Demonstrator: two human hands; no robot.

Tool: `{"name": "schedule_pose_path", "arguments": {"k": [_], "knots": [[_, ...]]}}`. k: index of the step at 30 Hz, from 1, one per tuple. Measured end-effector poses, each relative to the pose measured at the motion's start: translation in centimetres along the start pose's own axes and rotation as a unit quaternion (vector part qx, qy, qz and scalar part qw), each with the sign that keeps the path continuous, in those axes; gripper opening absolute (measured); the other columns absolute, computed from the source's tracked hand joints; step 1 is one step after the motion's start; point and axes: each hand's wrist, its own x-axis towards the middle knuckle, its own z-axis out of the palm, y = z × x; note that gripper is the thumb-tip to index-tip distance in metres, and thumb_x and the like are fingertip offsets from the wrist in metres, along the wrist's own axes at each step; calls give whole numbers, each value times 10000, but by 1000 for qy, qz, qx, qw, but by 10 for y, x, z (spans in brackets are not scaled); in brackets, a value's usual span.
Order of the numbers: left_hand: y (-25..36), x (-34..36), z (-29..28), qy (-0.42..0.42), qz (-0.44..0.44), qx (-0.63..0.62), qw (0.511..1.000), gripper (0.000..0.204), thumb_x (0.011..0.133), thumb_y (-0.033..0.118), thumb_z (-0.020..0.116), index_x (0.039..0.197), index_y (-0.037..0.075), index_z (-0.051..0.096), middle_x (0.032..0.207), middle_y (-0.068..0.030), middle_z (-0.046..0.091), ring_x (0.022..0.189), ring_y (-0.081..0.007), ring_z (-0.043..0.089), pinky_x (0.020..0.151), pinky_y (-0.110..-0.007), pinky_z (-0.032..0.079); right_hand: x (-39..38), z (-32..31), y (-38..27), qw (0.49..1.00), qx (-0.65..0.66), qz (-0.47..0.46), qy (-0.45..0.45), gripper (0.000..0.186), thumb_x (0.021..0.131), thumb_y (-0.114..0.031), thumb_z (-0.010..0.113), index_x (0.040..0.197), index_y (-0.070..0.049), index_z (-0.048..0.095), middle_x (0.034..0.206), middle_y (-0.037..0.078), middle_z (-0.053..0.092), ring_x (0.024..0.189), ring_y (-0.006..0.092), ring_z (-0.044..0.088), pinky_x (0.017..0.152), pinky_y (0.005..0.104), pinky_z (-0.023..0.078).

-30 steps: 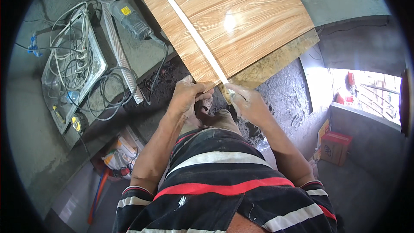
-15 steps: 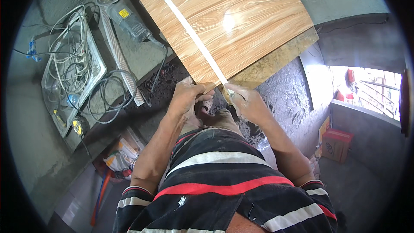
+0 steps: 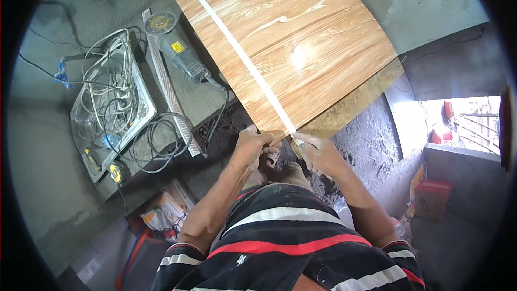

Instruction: The person uses a measuring tape and pencil to mark measurements on a tile, then applies white tape along the measured line.

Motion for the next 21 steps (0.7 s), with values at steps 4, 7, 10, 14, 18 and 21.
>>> {"name": "schedule_pose_path", "arguments": {"k": [4,7,10,14,18,21], "knots": [[4,4,-4,-31,-17,26,999,330,911,40,657,1194,-127,630,1040,-209,746,797,-230,765,612,-260,609,-3,-1,2,999,39,7,-1,477,1038,-168,501,1490,-42,586,623,4,566,487,77,483,469,244,415],[7,3,0,-9,-22,41,999,339,914,79,689,1195,-103,639,1024,-188,748,760,-223,758,581,-256,599,1,1,3,997,71,4,-1,498,1038,-174,492,1514,-43,559,622,4,568,484,71,463,461,238,393],[11,2,3,11,-11,22,1000,391,914,171,755,1208,-67,653,981,-162,744,710,-208,735,554,-250,593,-1,3,5,996,92,1,-3,490,1044,-182,501,1503,-23,562,618,9,579,499,72,477,481,238,401],[20,-8,9,13,6,15,1000,403,908,181,768,1202,-69,653,973,-161,741,699,-203,732,547,-255,598,-7,9,4,988,157,-10,3,488,1054,-179,524,1507,1,548,669,26,606,526,73,512,499,232,412],[30,-16,16,8,8,27,1000,394,910,193,778,1176,-69,655,956,-163,745,681,-204,731,544,-256,600,0,29,21,948,317,-20,16,451,1058,-189,554,1455,24,580,787,51,642,569,75,546,499,225,407],[32,-19,18,20,3,38,999,389,915,194,778,1169,-74,655,945,-164,746,680,-205,734,541,-257,601,8,39,22,927,370,-49,38,358,1052,-193,590,1324,37,615,886,78,659,607,92,584,508,236,444]]}}
